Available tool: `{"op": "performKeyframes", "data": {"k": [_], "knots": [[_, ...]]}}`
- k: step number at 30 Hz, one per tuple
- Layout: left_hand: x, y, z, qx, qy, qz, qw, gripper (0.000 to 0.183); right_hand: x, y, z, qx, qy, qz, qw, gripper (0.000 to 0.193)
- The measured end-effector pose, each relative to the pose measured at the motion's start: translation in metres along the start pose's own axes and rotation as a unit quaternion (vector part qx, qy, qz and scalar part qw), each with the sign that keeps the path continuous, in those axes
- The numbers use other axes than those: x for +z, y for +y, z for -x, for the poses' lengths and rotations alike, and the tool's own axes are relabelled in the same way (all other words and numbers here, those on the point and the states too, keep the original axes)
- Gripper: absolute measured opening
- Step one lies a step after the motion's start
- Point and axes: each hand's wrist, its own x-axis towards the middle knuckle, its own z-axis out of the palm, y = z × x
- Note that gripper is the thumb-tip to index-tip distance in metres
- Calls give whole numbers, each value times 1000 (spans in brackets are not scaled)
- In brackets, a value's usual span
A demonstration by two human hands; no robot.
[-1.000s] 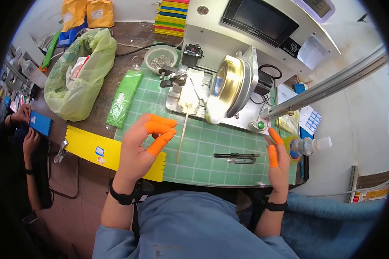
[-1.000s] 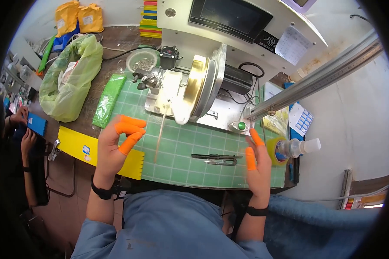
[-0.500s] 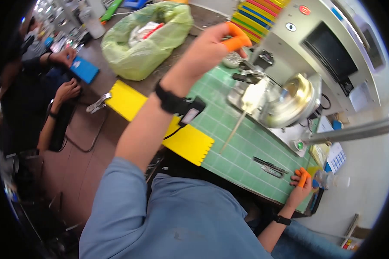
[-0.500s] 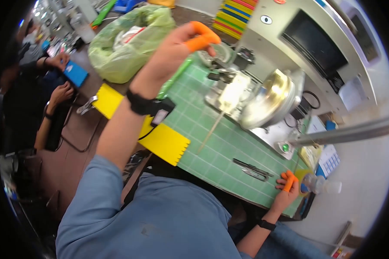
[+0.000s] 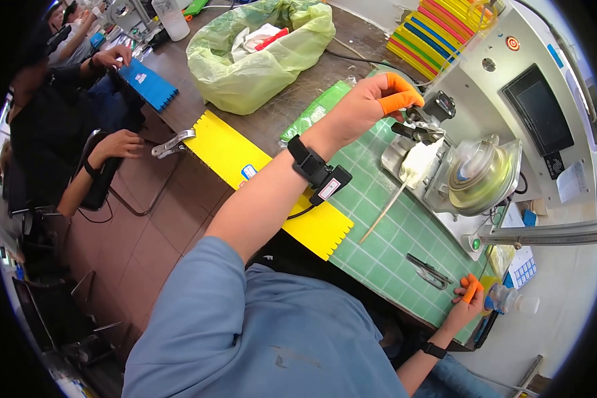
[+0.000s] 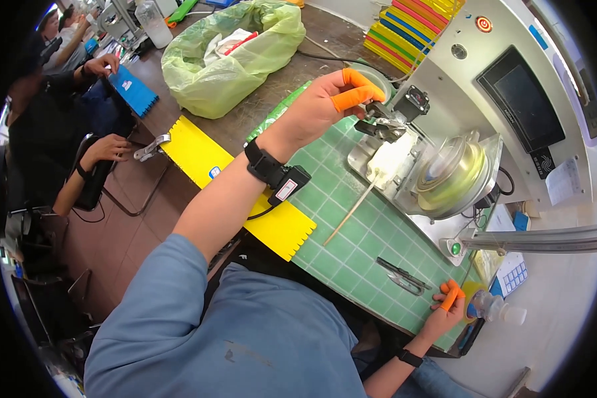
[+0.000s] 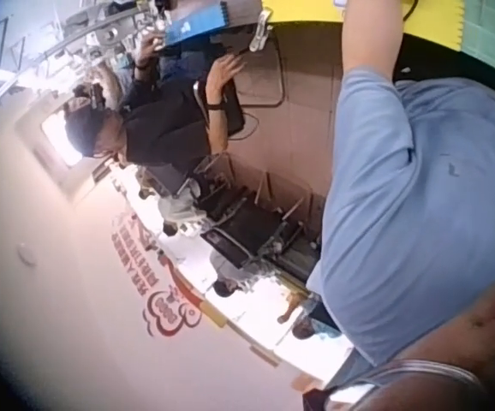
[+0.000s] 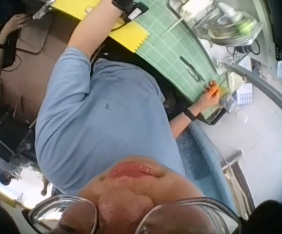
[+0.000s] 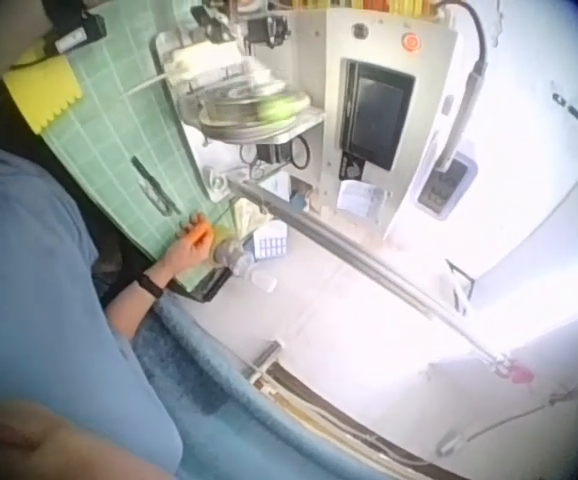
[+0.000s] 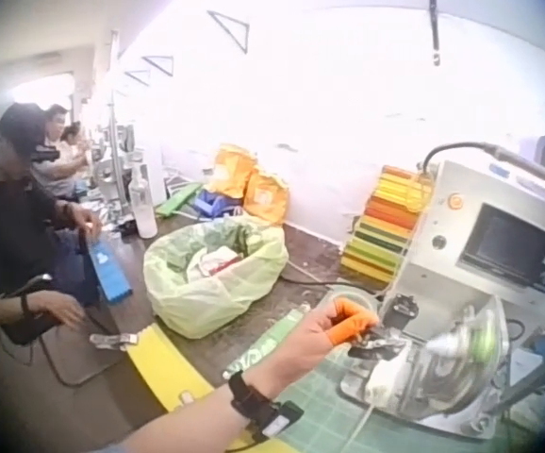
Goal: Assembling small components onto a rotating circular part using tweezers and glue at a workstation.
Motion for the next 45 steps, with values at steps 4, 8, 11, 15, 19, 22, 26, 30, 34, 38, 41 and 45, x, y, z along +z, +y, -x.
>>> {"op": "performKeyframes", "data": {"k": [4, 8, 11, 15, 19, 22, 26, 30, 34, 38, 41, 45], "knots": [[-1, -1, 0, -7, -1, 33, 999, 15, 0, 0, -1, -18, -3, 14, 1000, 33], [-2, -1, -2, -8, -8, 25, 1000, 14, -2, 7, -6, -24, -5, 11, 1000, 28], [1, -2, -1, -17, -2, 25, 1000, 14, -3, 5, -4, -18, -2, 4, 1000, 25], [2, -1, 3, -5, -17, 5, 1000, 17, -1, -11, 4, -1, 12, 2, 1000, 23], [-10, -14, 4, -3, -20, 26, 999, 24, 6, -16, 10, -7, 10, -25, 1000, 22], [-28, -18, 10, -2, 20, 43, 999, 24, 13, -18, 8, -10, 6, -56, 998, 18], [-43, -13, 9, 10, -12, 31, 999, 26, 11, -35, 7, -6, 21, -44, 999, 15], [-52, -20, 5, 5, -9, 29, 1000, 23, 5, -43, 4, -12, -1, -32, 999, 13], [-51, -24, 1, -10, -17, 20, 1000, 22, 0, -38, 6, -13, 9, -31, 999, 13], [-51, -22, 2, -8, -26, 37, 999, 25, 0, -36, 3, -28, 4, -4, 1000, 16], [-52, -21, 5, -4, -12, 21, 1000, 27, 1, -33, 2, -34, 2, 5, 999, 18], [-50, -19, 6, -13, -6, 26, 1000, 29, 1, -35, 2, -26, 1, -1, 1000, 20]]}}
